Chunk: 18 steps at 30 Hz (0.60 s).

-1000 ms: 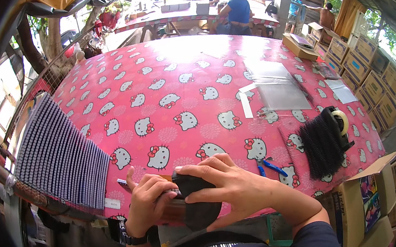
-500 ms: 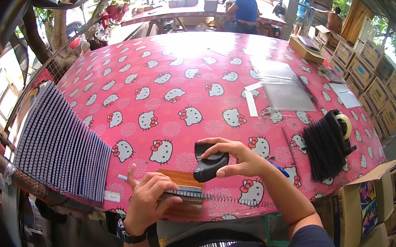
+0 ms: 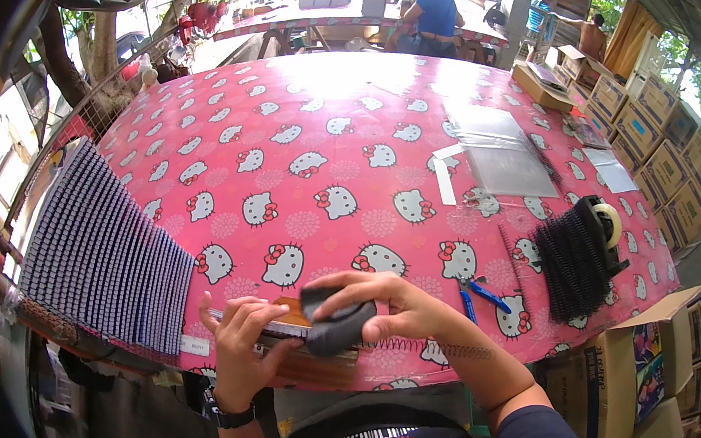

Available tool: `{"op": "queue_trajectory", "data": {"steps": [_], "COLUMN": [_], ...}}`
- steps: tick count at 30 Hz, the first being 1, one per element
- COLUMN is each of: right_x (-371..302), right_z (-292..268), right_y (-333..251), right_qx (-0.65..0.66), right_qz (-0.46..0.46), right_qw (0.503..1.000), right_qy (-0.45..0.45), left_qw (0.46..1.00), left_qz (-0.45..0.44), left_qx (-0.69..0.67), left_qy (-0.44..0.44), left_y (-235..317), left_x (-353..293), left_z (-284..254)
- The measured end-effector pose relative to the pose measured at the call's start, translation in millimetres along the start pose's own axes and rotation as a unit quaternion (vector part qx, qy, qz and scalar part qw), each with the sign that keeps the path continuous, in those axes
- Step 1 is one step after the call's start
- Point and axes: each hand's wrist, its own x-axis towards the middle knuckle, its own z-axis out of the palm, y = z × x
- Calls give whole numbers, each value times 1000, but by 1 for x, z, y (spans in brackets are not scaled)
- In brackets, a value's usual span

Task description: The person takes a plastic spiral binding coil and threads it through the pre-punched holes of a notebook, using a small black block as a manual aid to rotate the coil. They complete multiple notebooks and stack them on a table.

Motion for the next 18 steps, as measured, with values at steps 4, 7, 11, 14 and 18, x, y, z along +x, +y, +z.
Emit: {"op": "queue_trajectory", "data": {"steps": [4,7,11,14,18], "right_x": [16,17,26,33,40], "right_z": [0,0,2,7,5], "right_y": [20,19,25,10,18], "right_qx": [-206,-119,-234,-150,-229], "right_qz": [95,34,122,45,121], "right_qw": [974,992,964,987,966], "right_qy": [16,1,9,-28,-13], "left_qw": [999,996,996,997,996], "left_qz": [11,-17,-19,-16,-23], "left_qx": [-37,-81,-81,-73,-90], "left_qy": [-32,-19,-15,-9,0], "left_y": [-13,-11,-12,-16,-19], "left_x": [-7,-6,-7,-7,-9], "left_z": [-3,-3,-4,-7,-6]}}
